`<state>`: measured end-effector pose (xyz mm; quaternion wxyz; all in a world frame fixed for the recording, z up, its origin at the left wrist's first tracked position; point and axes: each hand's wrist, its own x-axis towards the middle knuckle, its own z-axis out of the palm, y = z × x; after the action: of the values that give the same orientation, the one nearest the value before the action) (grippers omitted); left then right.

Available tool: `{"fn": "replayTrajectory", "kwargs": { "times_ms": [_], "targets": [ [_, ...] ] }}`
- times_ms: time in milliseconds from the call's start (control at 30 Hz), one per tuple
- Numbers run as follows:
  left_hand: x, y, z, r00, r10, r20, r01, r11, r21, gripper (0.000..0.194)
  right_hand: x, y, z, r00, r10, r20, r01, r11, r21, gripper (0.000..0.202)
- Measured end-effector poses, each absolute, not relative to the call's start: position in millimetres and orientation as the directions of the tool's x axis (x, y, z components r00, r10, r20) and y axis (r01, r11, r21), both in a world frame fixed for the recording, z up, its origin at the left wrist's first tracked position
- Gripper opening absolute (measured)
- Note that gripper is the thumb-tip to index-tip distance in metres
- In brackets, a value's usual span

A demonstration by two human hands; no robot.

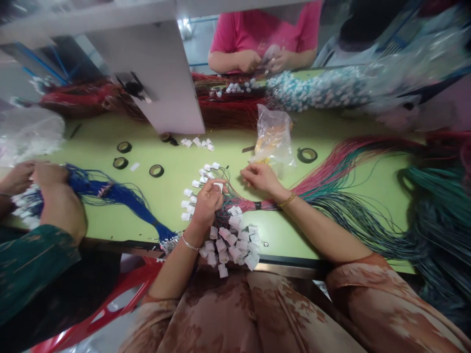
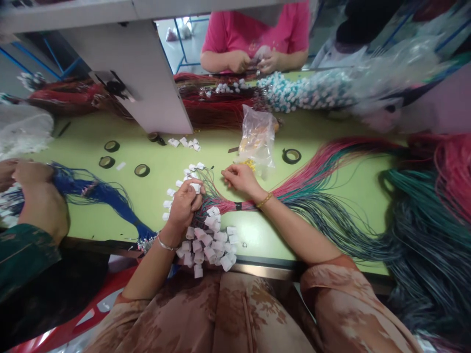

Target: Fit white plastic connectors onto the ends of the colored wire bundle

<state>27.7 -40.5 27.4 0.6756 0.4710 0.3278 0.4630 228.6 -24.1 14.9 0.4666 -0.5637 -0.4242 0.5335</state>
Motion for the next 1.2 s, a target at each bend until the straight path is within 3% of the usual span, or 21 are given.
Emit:
{"fn": "replayTrajectory", "kwargs": {
  "times_ms": [167, 300, 467, 733, 1000, 1200],
  "targets": [
    [25.1, -39.0, 30.6, 0.420, 0.906, -0.050, -0.364, 0.219, 0.905, 0.039, 239.1, -22.6, 12.3, -0.061, 0.928, -0.366, -0.324, -0.366, -0.872, 0.009],
    [23.5, -39.2, 31.2, 0.444, 0.893, -0.067, -0.339, 0.237, 0.911, 0.036, 236.3, -28.0, 13.5, -0.159, 0.939, -0.304, -0.446, -0.343, -0.827, 0.007],
    [23.5, -39.4, 26.8, 0.410, 0.909, -0.078, -0.312, 0.220, 0.924, 0.058, 231.0, -34.2, 14.6, -0.225, 0.951, -0.212, -0.529, -0.302, -0.793, 0.019],
    [21.9, -38.2, 21.2, 0.336, 0.939, -0.075, -0.252, 0.167, 0.953, 0.046, 219.2, -46.3, 24.2, -0.304, 0.941, -0.148, -0.605, -0.311, -0.733, 0.029],
    [23.4, -39.8, 23.1, 0.313, 0.947, -0.069, -0.271, 0.158, 0.949, 0.044, 211.9, -55.7, 33.1, -0.254, 0.960, -0.120, -0.523, -0.240, -0.818, 0.035],
    [24.0, -40.8, 24.0, 0.310, 0.950, -0.039, -0.274, 0.128, 0.953, 0.043, 212.7, -59.1, 36.6, -0.095, 0.995, 0.000, -0.262, -0.025, -0.965, 0.037]
  ]
}}
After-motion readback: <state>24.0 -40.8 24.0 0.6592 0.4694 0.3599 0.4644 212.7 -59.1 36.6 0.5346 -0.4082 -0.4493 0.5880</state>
